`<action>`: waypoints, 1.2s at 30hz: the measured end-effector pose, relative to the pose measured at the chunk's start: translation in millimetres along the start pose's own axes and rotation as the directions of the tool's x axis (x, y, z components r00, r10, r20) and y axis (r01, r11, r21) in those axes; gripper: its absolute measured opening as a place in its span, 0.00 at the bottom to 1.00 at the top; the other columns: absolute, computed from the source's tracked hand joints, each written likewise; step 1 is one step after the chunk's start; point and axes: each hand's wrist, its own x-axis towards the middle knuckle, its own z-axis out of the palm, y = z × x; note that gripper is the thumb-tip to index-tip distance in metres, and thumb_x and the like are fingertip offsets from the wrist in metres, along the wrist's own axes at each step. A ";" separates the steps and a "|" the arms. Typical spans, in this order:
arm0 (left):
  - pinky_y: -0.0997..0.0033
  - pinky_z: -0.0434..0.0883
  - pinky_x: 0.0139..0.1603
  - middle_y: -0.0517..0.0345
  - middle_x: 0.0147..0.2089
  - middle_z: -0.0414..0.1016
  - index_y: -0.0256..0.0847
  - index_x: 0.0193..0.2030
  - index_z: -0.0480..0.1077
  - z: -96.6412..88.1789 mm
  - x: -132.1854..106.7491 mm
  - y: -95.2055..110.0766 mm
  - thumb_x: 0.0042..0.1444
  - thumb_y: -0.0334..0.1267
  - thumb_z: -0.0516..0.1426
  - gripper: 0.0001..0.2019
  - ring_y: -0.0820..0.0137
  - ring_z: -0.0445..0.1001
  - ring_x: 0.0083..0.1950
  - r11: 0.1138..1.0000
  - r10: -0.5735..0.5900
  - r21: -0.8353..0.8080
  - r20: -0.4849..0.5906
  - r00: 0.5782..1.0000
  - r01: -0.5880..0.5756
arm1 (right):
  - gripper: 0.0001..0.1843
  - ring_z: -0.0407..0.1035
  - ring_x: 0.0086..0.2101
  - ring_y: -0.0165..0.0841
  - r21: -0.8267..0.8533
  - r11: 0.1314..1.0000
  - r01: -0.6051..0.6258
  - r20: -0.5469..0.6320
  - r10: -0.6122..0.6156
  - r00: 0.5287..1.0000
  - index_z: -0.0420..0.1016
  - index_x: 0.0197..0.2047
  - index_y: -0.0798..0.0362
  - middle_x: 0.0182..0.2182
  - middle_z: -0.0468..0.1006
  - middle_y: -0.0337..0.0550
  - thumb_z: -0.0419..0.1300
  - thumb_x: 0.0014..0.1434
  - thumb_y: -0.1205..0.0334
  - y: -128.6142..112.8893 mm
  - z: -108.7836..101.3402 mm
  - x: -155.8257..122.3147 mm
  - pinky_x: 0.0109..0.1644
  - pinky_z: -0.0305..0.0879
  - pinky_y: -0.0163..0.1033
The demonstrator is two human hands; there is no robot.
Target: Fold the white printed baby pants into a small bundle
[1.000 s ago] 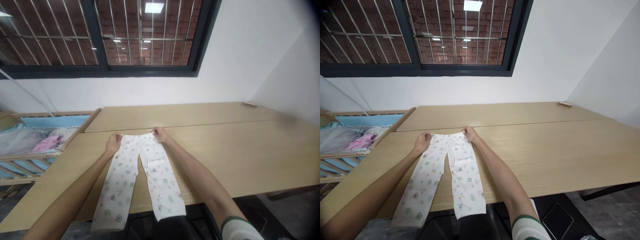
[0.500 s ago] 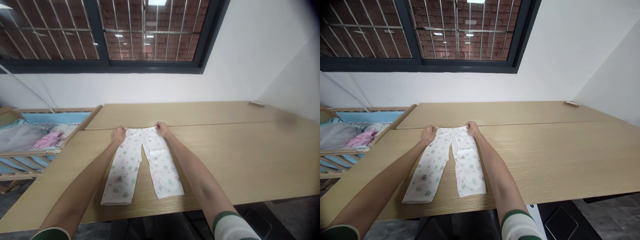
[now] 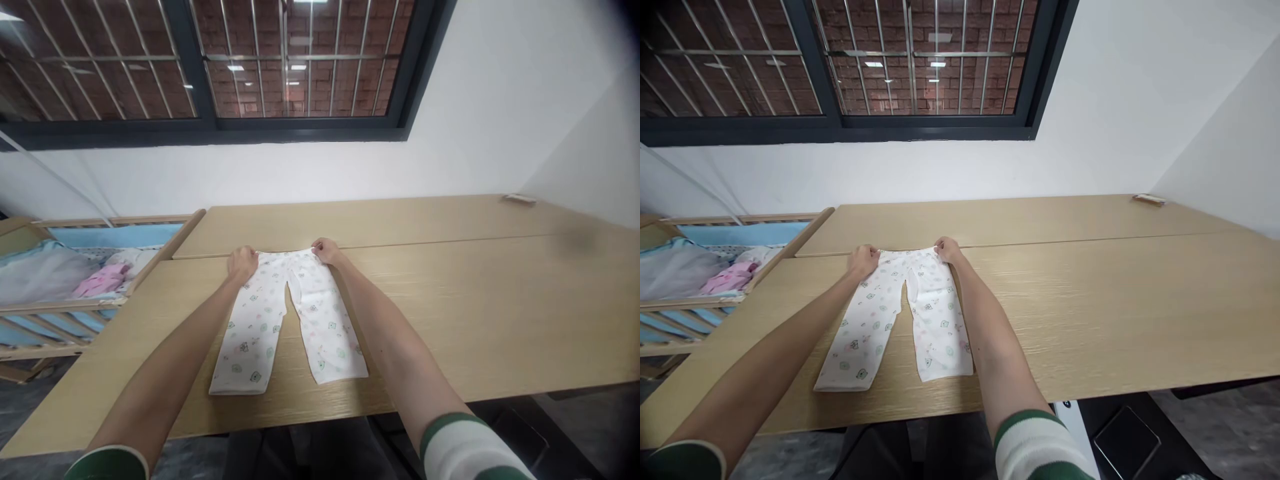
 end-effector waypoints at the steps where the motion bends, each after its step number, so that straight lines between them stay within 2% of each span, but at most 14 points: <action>1: 0.51 0.66 0.59 0.36 0.55 0.75 0.37 0.52 0.73 -5.2 -4.8 8.3 0.66 0.40 0.53 0.14 0.49 0.70 0.60 1.000 0.026 0.003 -0.012 1.000 -0.026 | 0.06 0.70 0.30 0.28 0.008 1.000 -0.001 -0.002 0.001 1.000 0.77 0.40 0.56 0.30 0.79 0.41 0.61 0.59 0.67 0.2 -1.2 -0.2 0.36 0.67 0.31; 3: 0.50 0.62 0.64 0.35 0.62 0.70 0.35 0.58 0.70 -14.9 -18.8 28.9 0.66 0.39 0.52 0.17 0.49 0.65 0.65 0.993 0.116 0.002 -0.017 0.993 -0.116 | 0.06 0.70 0.31 0.28 0.026 1.000 0.001 -0.002 -0.001 1.000 0.77 0.41 0.56 0.33 0.80 0.42 0.61 0.60 0.66 1.1 -3.2 -0.2 0.37 0.66 0.31; 5: 0.55 0.62 0.66 0.40 0.62 0.70 0.37 0.59 0.69 -22.3 -42.0 53.8 0.66 0.39 0.52 0.17 0.53 0.65 0.66 0.968 0.250 -0.019 0.035 0.968 -0.249 | 0.06 0.71 0.32 0.28 0.045 0.999 0.007 0.007 -0.007 1.000 0.77 0.39 0.56 0.34 0.80 0.42 0.61 0.59 0.65 2.1 -4.2 0.1 0.38 0.66 0.30; 8: 0.61 0.70 0.54 0.49 0.49 0.78 0.42 0.46 0.74 -27.3 -96.8 92.6 0.65 0.44 0.54 0.12 0.57 0.76 0.52 0.897 0.441 -0.079 0.198 0.875 -0.435 | 0.05 0.70 0.32 0.28 0.070 0.997 0.016 0.021 -0.017 1.000 0.78 0.37 0.56 0.33 0.80 0.42 0.63 0.58 0.65 3.4 -4.4 -0.5 0.37 0.65 0.30; 9: 0.60 0.73 0.48 0.49 0.43 0.80 0.42 0.42 0.75 -27.6 -118.7 104.3 0.64 0.48 0.55 0.13 0.57 0.78 0.45 0.869 0.492 -0.100 0.273 0.827 -0.485 | 0.05 0.70 0.31 0.27 0.076 0.997 0.017 0.022 -0.019 1.000 0.78 0.37 0.57 0.32 0.79 0.41 0.63 0.58 0.64 3.6 -4.2 -1.1 0.37 0.65 0.29; 10: 0.59 0.73 0.43 0.47 0.40 0.79 0.41 0.40 0.74 -27.3 -140.8 114.8 0.65 0.48 0.52 0.15 0.56 0.79 0.42 0.818 0.561 -0.108 0.366 0.742 -0.565 | 0.05 0.70 0.31 0.27 0.082 0.996 0.018 0.021 -0.020 1.000 0.78 0.37 0.57 0.32 0.79 0.41 0.64 0.57 0.64 3.8 -3.9 -2.0 0.36 0.65 0.29; 13: 0.57 0.72 0.35 0.43 0.35 0.79 0.40 0.36 0.75 -23.9 -198.4 137.8 0.65 0.52 0.49 0.20 0.52 0.80 0.37 0.700 0.644 -0.135 0.542 0.539 -0.701 | 0.07 0.69 0.30 0.26 0.096 0.995 0.017 0.012 -0.018 1.000 0.77 0.38 0.57 0.31 0.77 0.39 0.66 0.56 0.63 3.8 -2.6 -4.8 0.36 0.65 0.29; 15: 0.55 0.72 0.33 0.41 0.34 0.79 0.41 0.36 0.75 -19.7 -222.9 146.5 0.64 0.54 0.51 0.20 0.50 0.80 0.36 0.664 0.651 -0.155 0.601 0.464 -0.732 | 0.08 0.68 0.29 0.26 0.104 0.994 0.015 0.007 -0.016 1.000 0.76 0.38 0.56 0.30 0.76 0.38 0.66 0.55 0.64 3.5 -1.0 -5.5 0.35 0.65 0.29; 16: 0.55 0.72 0.33 0.41 0.34 0.79 0.41 0.36 0.76 -17.1 -230.7 149.3 0.63 0.54 0.51 0.20 0.49 0.80 0.36 0.665 0.646 -0.159 0.612 0.456 -0.730 | 0.07 0.67 0.29 0.26 0.107 0.994 0.013 0.003 -0.014 1.000 0.76 0.38 0.56 0.30 0.76 0.37 0.66 0.54 0.64 3.4 0.0 -5.3 0.35 0.65 0.29; 21: 0.55 0.74 0.40 0.40 0.39 0.80 0.41 0.42 0.78 -3.3 -241.9 154.7 0.61 0.50 0.54 0.17 0.52 0.81 0.40 0.750 0.584 -0.147 0.606 0.541 -0.645 | 0.03 0.65 0.27 0.26 0.118 0.993 -0.009 -0.031 0.013 0.999 0.74 0.34 0.55 0.26 0.72 0.34 0.64 0.55 0.66 2.2 6.1 -0.9 0.32 0.65 0.29; 26: 0.56 0.74 0.39 0.39 0.40 0.81 0.40 0.40 0.78 -0.3 -239.8 156.8 0.58 0.45 0.56 0.13 0.51 0.81 0.42 0.770 0.550 -0.138 0.638 0.539 -0.622 | 0.03 0.64 0.24 0.26 0.136 0.990 -0.035 -0.044 0.042 0.998 0.72 0.34 0.55 0.24 0.71 0.34 0.63 0.55 0.68 -0.9 8.5 -2.1 0.28 0.64 0.30; 28: 0.57 0.73 0.37 0.39 0.39 0.81 0.41 0.38 0.78 -4.9 -238.9 155.1 0.58 0.44 0.55 0.13 0.52 0.81 0.41 0.788 0.536 -0.134 0.630 0.562 -0.601 | 0.05 0.65 0.24 0.27 0.139 0.989 -0.044 -0.058 0.053 0.997 0.72 0.35 0.54 0.24 0.71 0.33 0.63 0.53 0.69 -3.1 6.8 -3.9 0.28 0.65 0.30; 32: 0.59 0.70 0.35 0.44 0.34 0.80 0.44 0.30 0.75 -25.1 -238.9 140.8 0.60 0.42 0.52 0.13 0.55 0.80 0.38 0.842 0.519 -0.206 0.556 0.649 -0.498 | 0.10 0.68 0.27 0.28 0.136 0.989 -0.064 -0.079 0.075 0.994 0.70 0.34 0.53 0.24 0.72 0.34 0.66 0.50 0.68 -11.3 -0.5 -4.2 0.32 0.66 0.31; 36: 0.65 0.69 0.36 0.52 0.32 0.80 0.44 0.28 0.72 -52.7 -243.7 112.8 0.64 0.41 0.50 0.16 0.62 0.78 0.35 0.866 0.474 -0.410 0.487 0.734 -0.287 | 0.13 0.70 0.29 0.30 0.140 0.987 -0.084 -0.090 0.097 0.991 0.69 0.35 0.54 0.27 0.74 0.38 0.69 0.48 0.66 -31.4 -7.5 -2.2 0.34 0.67 0.33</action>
